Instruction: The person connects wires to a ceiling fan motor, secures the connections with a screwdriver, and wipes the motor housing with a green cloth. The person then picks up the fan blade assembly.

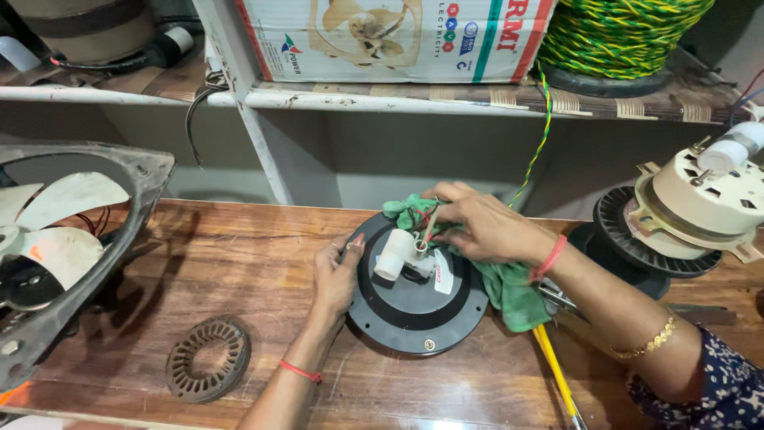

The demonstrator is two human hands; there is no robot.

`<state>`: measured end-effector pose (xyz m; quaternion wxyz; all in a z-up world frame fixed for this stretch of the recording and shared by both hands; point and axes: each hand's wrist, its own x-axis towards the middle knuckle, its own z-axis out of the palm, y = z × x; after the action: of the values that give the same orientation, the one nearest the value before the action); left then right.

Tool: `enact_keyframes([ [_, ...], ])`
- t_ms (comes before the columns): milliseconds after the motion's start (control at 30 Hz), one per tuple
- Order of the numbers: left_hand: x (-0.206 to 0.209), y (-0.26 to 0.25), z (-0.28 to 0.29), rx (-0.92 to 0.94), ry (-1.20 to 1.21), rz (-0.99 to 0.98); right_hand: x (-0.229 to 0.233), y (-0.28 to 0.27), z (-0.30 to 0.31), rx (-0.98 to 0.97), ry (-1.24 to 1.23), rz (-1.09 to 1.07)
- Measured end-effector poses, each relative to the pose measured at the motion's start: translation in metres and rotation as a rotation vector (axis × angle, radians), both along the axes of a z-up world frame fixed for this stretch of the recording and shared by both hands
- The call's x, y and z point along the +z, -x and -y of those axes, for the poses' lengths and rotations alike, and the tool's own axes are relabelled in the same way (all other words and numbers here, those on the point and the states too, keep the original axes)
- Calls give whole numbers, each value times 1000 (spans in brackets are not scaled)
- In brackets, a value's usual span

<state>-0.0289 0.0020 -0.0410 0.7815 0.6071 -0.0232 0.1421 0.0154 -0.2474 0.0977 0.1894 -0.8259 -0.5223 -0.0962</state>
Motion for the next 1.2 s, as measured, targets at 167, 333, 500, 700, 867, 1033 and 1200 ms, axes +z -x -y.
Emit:
enact_keyframes([
  [167, 1, 0, 0, 13, -28, -13, 5, 5, -1, -50, 33, -49],
  [333, 0, 2, -1, 16, -40, -60, 36, 24, 18, -198, 300, -263],
  [500, -2, -4, -1, 0, -64, 17, 64, 7, 40, -230, 195, -267],
  [700, -7, -5, -4, -29, -57, 35, 18, -23, -18, -42, 85, 0],
  [867, -21, -12, -5, -9, -24, 38, -6, -23, -16, -195, 268, -53],
  [1033, -30, -21, -5, -28, -48, -21, 9, 6, 16, -343, 456, 0],
  [1200, -21, -12, -3, -28, -40, -24, 28, 34, 42, -308, 481, 20],
])
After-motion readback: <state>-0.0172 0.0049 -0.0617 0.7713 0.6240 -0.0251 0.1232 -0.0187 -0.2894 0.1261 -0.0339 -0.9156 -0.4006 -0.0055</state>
